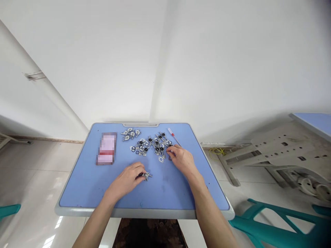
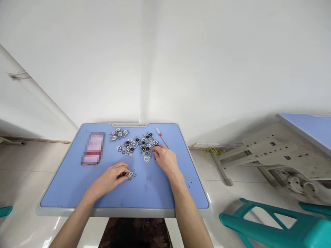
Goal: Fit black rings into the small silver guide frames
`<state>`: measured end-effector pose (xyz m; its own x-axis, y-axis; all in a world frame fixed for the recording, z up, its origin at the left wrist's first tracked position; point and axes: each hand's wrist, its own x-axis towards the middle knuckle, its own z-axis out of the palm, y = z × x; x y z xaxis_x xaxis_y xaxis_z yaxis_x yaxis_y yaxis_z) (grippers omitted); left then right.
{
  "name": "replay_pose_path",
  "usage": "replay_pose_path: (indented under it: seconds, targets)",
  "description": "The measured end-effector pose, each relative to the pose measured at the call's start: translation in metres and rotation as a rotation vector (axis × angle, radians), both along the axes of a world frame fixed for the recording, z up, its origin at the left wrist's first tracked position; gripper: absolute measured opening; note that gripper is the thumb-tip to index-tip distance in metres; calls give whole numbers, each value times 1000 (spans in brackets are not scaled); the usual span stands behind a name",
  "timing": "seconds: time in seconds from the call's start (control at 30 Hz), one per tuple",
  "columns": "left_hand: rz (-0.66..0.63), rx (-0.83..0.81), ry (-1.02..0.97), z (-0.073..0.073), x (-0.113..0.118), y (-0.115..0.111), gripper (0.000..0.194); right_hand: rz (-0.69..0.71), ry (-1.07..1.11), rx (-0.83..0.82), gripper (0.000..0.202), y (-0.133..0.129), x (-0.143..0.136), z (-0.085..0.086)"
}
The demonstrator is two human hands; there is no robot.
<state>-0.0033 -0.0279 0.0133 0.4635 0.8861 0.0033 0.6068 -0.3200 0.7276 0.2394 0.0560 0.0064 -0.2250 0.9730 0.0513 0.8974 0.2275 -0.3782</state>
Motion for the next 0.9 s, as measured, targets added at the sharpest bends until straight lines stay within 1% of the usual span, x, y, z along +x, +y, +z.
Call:
replay_pose_path:
  seconds: [0.17, 0.23, 0.33, 0.43, 0.53, 0.63, 0.7, 0.77, 0.9]
  targets:
    - [1, -12, 5, 1, 0, 0, 9, -15, -27, 48, 20, 1, -1, -3]
    - [0, -14, 11, 2, 0, 0, 9, -24, 28, 55, 20, 1, 0, -3]
    - [-14, -5, 21, 3, 1, -1, 9, -26, 198, 22, 18, -2, -1, 1]
    - [-27, 8, 36, 3, 1, -1, 8, 42, 405, -93, 19, -10, -7, 7]
    - [-36, 21, 47, 1, 1, -1, 8, 174, 521, -302, 20, -21, -18, 11]
    - [-39, 18, 63, 1, 2, -1, 8, 290, 500, -462, 17, -31, -29, 12]
    - [-34, 6, 79, 1, 2, -1, 8, 313, 467, -528, 17, -35, -35, 11]
    - [-35, 0, 89, 1, 3, -1, 9, 319, 440, -562, 16, -38, -39, 11]
    - [-42, -3, 81, 0, 3, -1, 9, 315, 406, -552, 15, -39, -44, 12]
